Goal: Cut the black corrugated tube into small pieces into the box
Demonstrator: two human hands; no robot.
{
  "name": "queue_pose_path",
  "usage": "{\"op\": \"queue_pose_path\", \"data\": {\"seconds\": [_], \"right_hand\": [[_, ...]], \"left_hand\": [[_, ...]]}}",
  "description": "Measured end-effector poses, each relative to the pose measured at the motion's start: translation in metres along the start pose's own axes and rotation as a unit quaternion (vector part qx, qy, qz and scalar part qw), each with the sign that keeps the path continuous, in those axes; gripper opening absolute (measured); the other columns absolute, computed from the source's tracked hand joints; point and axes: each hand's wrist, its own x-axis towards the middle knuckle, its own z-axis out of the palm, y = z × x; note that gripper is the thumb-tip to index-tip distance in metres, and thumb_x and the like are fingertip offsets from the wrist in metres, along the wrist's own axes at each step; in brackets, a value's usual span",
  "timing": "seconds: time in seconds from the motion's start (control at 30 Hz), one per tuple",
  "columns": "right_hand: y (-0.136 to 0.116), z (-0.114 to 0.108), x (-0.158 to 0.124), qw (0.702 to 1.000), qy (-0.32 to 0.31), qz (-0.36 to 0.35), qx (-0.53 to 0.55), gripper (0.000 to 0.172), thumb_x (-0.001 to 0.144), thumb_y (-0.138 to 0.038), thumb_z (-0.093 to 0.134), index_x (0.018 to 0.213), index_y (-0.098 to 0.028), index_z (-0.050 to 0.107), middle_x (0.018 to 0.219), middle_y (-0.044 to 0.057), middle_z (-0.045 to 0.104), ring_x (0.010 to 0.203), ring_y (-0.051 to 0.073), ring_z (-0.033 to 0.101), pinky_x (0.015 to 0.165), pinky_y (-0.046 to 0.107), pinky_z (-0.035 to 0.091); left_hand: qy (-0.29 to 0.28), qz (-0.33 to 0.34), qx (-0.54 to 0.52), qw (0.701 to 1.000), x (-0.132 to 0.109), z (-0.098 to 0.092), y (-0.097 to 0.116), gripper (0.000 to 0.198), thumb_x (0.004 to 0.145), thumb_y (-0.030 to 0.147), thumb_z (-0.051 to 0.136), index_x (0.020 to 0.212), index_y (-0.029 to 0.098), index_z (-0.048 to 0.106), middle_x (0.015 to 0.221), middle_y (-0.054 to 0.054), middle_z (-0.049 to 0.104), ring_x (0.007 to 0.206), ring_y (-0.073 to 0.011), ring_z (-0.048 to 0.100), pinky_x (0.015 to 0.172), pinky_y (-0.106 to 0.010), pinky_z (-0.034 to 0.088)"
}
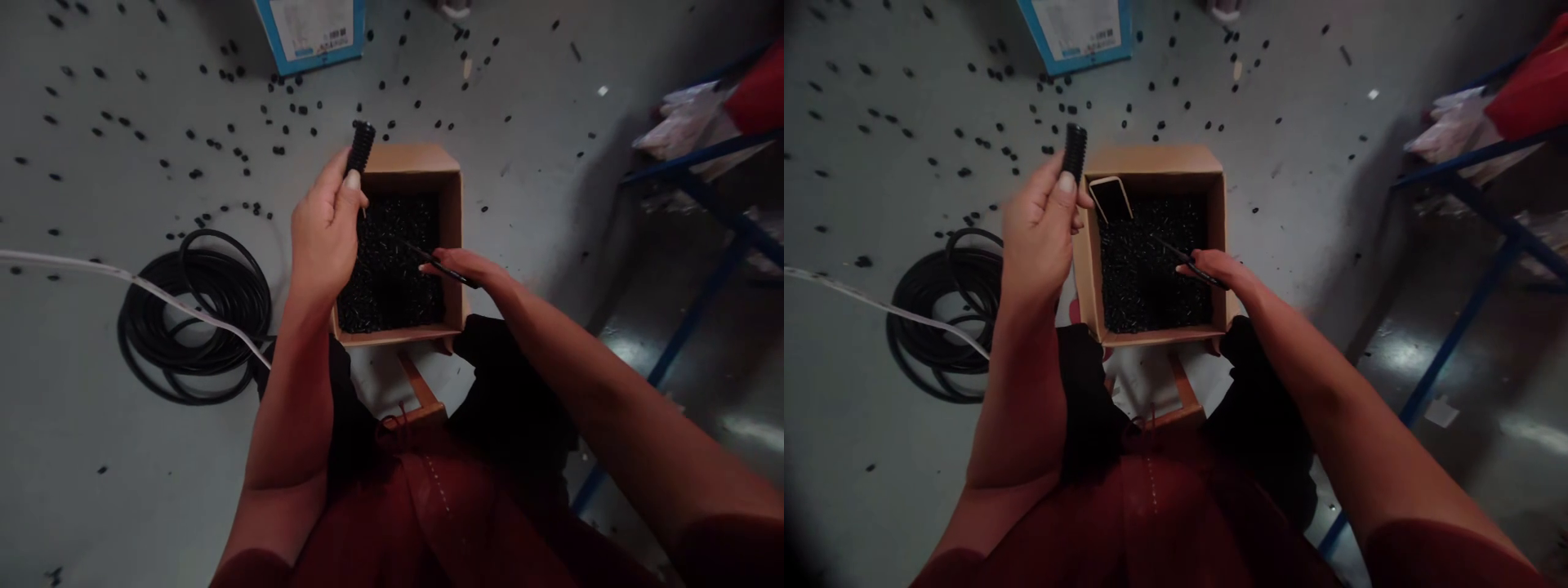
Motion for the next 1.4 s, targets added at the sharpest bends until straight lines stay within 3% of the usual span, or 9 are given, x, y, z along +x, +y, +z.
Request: {"op": "queue_pose_path", "data": {"seconds": [0.07, 0.13, 0.27, 0.4, 0.53, 0.73, 0.9, 1.27, 1.4], "right_hand": [[-0.008, -0.010, -0.021, 0.999, 0.007, -0.001, 0.044, 0.042, 0.084, -0.055, 0.053, 0.094, -0.015, 0.060, 0.086, 0.012, 0.066, 0.075, 0.021, 0.060, 0.067, 0.030, 0.042], [-0.017, -0.015, -0.046, 0.991, 0.034, -0.048, 0.120, 0.045, 0.086, -0.058, 0.046, 0.102, -0.017, 0.057, 0.088, 0.009, 0.066, 0.076, 0.021, 0.060, 0.068, 0.032, 0.043], [-0.025, -0.017, -0.072, 0.954, 0.107, -0.120, 0.252, 0.049, 0.084, -0.055, 0.052, 0.118, -0.020, 0.048, 0.103, 0.007, 0.063, 0.089, 0.021, 0.060, 0.076, 0.034, 0.046], [-0.022, -0.019, -0.066, 0.937, 0.124, -0.149, 0.289, 0.062, 0.079, -0.056, 0.059, 0.127, -0.020, 0.041, 0.113, 0.010, 0.060, 0.099, 0.025, 0.059, 0.082, 0.038, 0.046], [-0.021, -0.028, -0.064, 0.949, 0.118, -0.162, 0.243, 0.066, 0.077, -0.060, 0.059, 0.126, -0.019, 0.043, 0.116, 0.012, 0.058, 0.102, 0.028, 0.056, 0.083, 0.041, 0.044], [-0.019, -0.031, -0.070, 0.961, 0.096, -0.175, 0.190, 0.062, 0.078, -0.061, 0.057, 0.119, -0.017, 0.048, 0.106, 0.011, 0.058, 0.092, 0.026, 0.056, 0.075, 0.036, 0.043], [-0.020, -0.031, -0.069, 0.963, 0.069, -0.185, 0.180, 0.060, 0.077, -0.063, 0.056, 0.117, -0.018, 0.049, 0.102, 0.010, 0.057, 0.089, 0.024, 0.055, 0.072, 0.033, 0.041], [-0.017, -0.027, -0.065, 0.927, -0.007, -0.251, 0.278, 0.067, 0.081, -0.059, 0.057, 0.132, -0.019, 0.041, 0.119, 0.012, 0.056, 0.104, 0.026, 0.056, 0.086, 0.040, 0.045], [-0.021, -0.021, -0.063, 0.939, 0.014, -0.224, 0.263, 0.065, 0.080, -0.059, 0.058, 0.129, -0.019, 0.043, 0.118, 0.012, 0.056, 0.104, 0.027, 0.056, 0.085, 0.041, 0.045]], "left_hand": [[-0.018, -0.007, 0.001, 1.000, -0.001, 0.003, -0.003, 0.034, 0.095, 0.031, 0.043, 0.125, 0.019, 0.055, 0.081, 0.000, 0.065, 0.080, -0.0128, 0.063, 0.080, -0.028, 0.050], [-0.041, -0.020, 0.002, 0.999, -0.003, 0.006, -0.004, 0.031, 0.094, 0.033, 0.045, 0.118, 0.019, 0.059, 0.081, 0.000, 0.065, 0.076, -0.0124, 0.062, 0.076, -0.027, 0.051], [-0.098, -0.038, 0.015, 0.994, -0.006, 0.016, -0.002, 0.026, 0.091, 0.036, 0.048, 0.106, 0.020, 0.064, 0.077, 0.000, 0.064, 0.072, -0.0121, 0.060, 0.074, -0.026, 0.050], [-0.134, -0.050, 0.034, 0.989, -0.005, 0.029, 0.004, 0.033, 0.091, 0.035, 0.046, 0.118, 0.021, 0.059, 0.076, 0.000, 0.064, 0.072, -0.0129, 0.060, 0.075, -0.026, 0.049], [-0.164, -0.072, 0.057, 0.982, -0.001, 0.037, 0.010, 0.039, 0.093, 0.036, 0.041, 0.125, 0.019, 0.055, 0.078, -0.001, 0.064, 0.072, -0.0121, 0.059, 0.075, -0.025, 0.047], [-0.225, -0.092, 0.101, 0.965, -0.002, 0.040, 0.012, 0.034, 0.091, 0.033, 0.041, 0.114, 0.017, 0.061, 0.085, -0.004, 0.067, 0.080, -0.0148, 0.060, 0.079, -0.027, 0.047], [-0.258, -0.071, 0.124, 0.956, -0.003, 0.039, 0.008, 0.032, 0.091, 0.031, 0.040, 0.110, 0.017, 0.062, 0.098, -0.006, 0.068, 0.092, -0.0184, 0.061, 0.087, -0.032, 0.045], [-0.306, -0.067, 0.154, 0.937, 0.001, 0.033, 0.011, 0.029, 0.091, 0.029, 0.037, 0.102, 0.015, 0.060, 0.088, -0.003, 0.064, 0.081, -0.0150, 0.058, 0.079, -0.027, 0.044], [-0.320, -0.063, 0.178, 0.928, 0.002, 0.034, 0.012, 0.030, 0.092, 0.029, 0.035, 0.100, 0.014, 0.060, 0.085, -0.004, 0.063, 0.079, -0.0152, 0.056, 0.077, -0.027, 0.043]]}}
